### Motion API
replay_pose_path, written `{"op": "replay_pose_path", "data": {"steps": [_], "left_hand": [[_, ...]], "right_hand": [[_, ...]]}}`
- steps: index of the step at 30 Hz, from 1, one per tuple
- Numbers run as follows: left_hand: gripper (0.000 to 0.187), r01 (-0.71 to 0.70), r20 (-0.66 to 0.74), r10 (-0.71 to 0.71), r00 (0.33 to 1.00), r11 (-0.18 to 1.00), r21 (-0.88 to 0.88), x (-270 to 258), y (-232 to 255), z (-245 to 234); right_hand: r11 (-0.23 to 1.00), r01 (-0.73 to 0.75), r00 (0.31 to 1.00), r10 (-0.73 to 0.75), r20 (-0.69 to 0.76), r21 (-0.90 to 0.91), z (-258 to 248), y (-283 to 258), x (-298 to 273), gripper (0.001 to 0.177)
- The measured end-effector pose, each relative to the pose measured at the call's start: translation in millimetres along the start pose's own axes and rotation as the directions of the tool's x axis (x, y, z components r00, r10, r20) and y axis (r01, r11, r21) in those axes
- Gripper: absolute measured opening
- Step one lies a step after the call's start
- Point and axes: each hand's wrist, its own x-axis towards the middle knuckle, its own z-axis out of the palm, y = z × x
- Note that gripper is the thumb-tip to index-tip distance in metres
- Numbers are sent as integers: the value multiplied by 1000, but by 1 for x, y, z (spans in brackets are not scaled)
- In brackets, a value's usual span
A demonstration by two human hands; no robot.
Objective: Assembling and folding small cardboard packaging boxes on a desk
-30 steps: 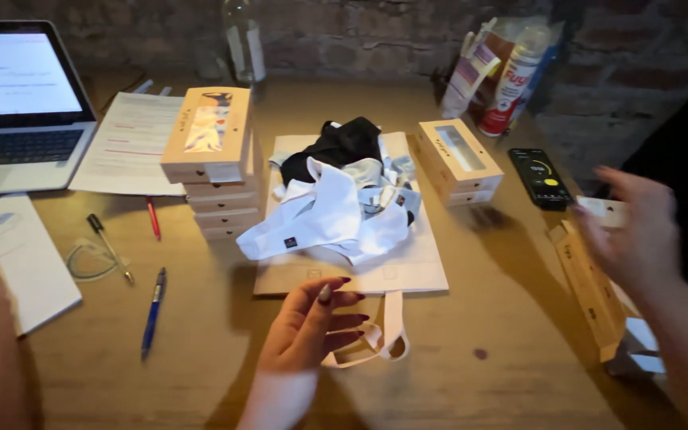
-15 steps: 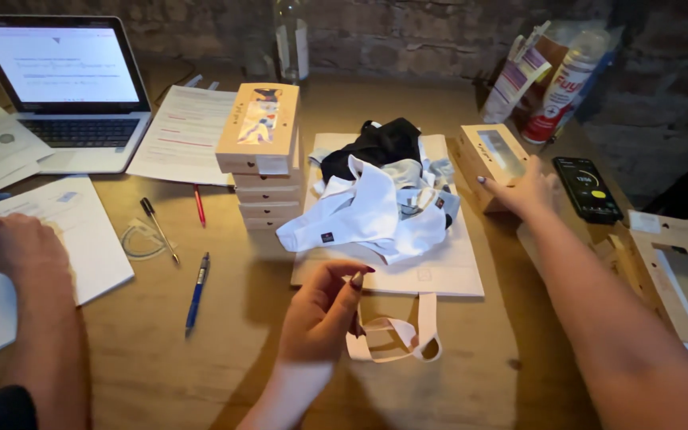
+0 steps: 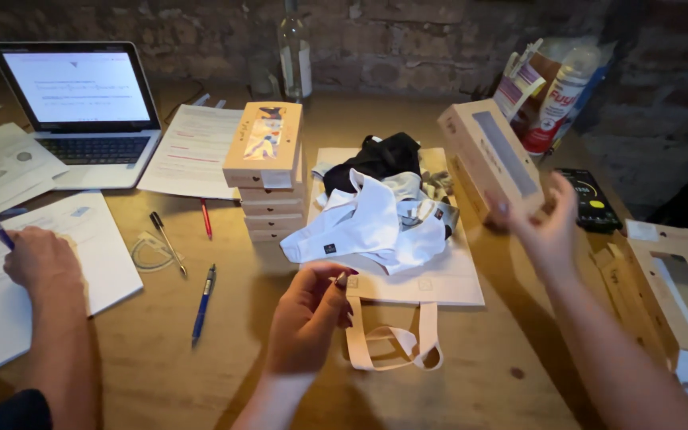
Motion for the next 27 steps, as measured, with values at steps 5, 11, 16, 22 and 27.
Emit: {"op": "replay_pose_path", "data": {"steps": [5,11,16,22,27], "left_hand": [[39,9,13,-11,1000,991,132,2,3,-5],[61,78,178,-91,980,994,81,-2,2,0],[59,163,129,-172,977,984,74,-8,6,14],[57,212,64,-216,974,975,70,-17,15,30],[54,-40,107,11,994,961,273,-25,5,34]], "right_hand": [[807,554,798,-585,146,206,-25,85,-39,101],[513,843,463,-845,268,162,-41,107,-57,119],[602,796,550,-763,339,65,-41,119,-62,116],[976,-203,932,167,323,81,-33,93,-77,117],[772,-376,889,143,436,513,-25,129,-83,38]]}}
